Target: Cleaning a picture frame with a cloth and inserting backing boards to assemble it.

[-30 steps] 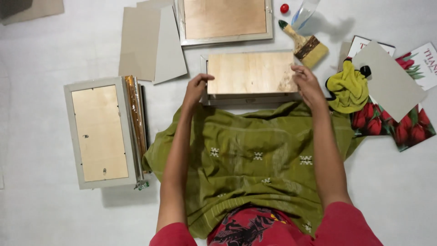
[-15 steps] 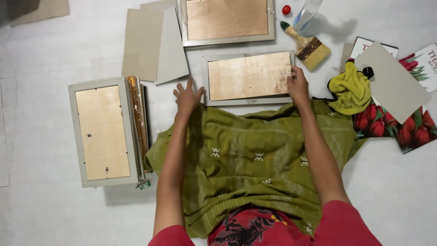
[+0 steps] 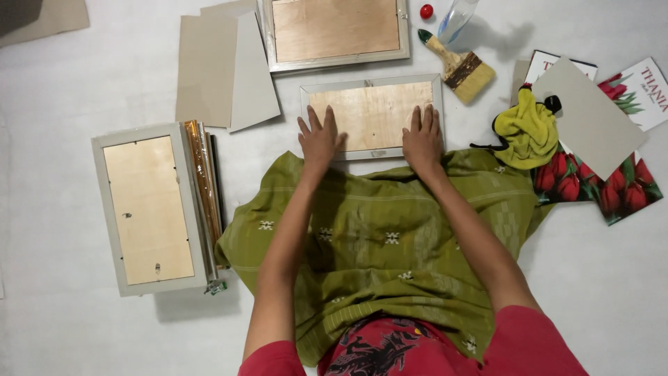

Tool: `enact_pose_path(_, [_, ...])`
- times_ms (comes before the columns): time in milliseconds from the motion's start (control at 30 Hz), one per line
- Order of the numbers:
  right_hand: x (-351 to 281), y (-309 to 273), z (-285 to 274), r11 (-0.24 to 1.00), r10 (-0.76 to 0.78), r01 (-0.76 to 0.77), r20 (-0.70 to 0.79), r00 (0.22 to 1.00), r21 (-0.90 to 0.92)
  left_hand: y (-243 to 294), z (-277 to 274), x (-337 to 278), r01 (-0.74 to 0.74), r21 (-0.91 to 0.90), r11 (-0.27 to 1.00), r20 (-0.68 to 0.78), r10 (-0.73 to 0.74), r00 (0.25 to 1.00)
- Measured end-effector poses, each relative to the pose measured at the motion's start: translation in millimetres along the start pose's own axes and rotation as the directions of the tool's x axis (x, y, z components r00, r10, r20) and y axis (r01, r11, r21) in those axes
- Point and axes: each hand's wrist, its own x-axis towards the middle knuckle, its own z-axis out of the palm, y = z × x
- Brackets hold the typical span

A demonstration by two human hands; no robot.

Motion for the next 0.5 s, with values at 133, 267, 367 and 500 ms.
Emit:
enact_pose_path(133, [-11,-12,-15,1.0,0.004,-0.005,0.035,0.999,0.028,5,-2,-2,-0.024,0.039,0.999,-0.007,0.024,1.0])
enact_pose_path(267, [-16,-11,2,0.999,-0.02,0.016,0.074,0.997,0.048,11,-7,-2,-0.06,0.057,0.997,0.024,0.058,0.998])
enact_pose_path(367, [-6,-10,5,0.999,-0.05,0.05,0.013,0.999,0.018,23,-11,-5,-0.104,0.055,0.993,0.043,0.102,0.994])
enact_pose_path(500, [14,-26,-2,0.99,-0.123,0.125,-0.032,0.992,0.061,39,-10,-13,-0.141,0.098,0.985,0.047,0.137,0.989])
